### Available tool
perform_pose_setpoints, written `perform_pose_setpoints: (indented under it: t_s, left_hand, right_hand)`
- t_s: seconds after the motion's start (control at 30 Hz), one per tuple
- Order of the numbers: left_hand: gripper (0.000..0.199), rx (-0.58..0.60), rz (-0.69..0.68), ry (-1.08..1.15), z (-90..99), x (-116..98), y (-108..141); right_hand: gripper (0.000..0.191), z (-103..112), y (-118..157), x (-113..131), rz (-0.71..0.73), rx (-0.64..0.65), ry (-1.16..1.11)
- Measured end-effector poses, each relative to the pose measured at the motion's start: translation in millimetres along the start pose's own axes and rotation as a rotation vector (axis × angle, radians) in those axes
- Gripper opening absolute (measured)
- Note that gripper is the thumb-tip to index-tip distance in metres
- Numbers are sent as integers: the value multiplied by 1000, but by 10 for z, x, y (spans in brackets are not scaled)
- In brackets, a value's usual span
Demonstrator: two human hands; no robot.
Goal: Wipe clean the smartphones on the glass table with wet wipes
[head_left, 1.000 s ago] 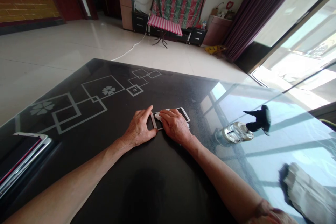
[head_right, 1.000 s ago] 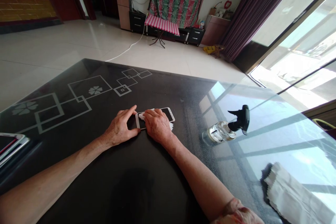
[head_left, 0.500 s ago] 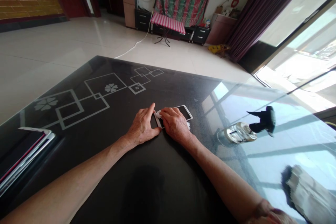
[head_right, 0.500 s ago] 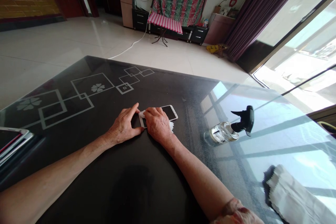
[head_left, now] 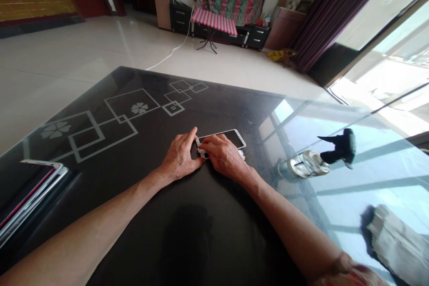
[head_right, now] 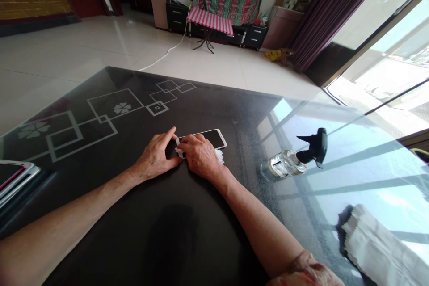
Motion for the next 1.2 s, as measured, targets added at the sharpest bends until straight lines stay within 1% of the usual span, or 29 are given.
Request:
perform_pose_setpoints:
  t_s: [0.1,0.23,0.33,0.53,0.63,0.8,0.9,1.03,1.2]
  left_hand:
    - [81,-4,-10,-6,-3,-1,3]
    - [83,-10,-19,-12,-9,-2,7]
    - [83,-7,-27,-17,-12,-1,7]
    - [81,21,-46,-44,-6,-4,10]
    - [80,30,-46,-65,-4,-10,11]
    - [81,22,-38,-71,-4,-19,15]
    - [83,12,-47,-66,-10,-18,19]
    - [83,16,-68,-49,-29,-9,17]
    - [75,8,-62,-52,-32,15,-12]
  right_hand:
    - [29,6,11,0,26,6,-25]
    - [33,-53,-20,-68,-18,-60,12]
    - [34,-102,-33,-99,-28,-64,30]
    - [32,-99,40,-56,-9,-85,-8]
    - [30,-50,82,-52,31,-89,-35]
    - [30,36,143,-76,159,-10,-66]
    - [30,40,166,-88,166,-62,-79]
    - [33,-14,165,-86,144,-147,-98]
    - [32,-67,123,-90,100,-158,-98]
Point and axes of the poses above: each hand's wrist, its own y-axis away from the middle knuckle, its own z-axis out of the back of the hand, x = y × z, the point moved 3 cm from there along -y, towards the middle knuckle, and after that the axes turned 5 degrees about z, right-handed, at the moved point
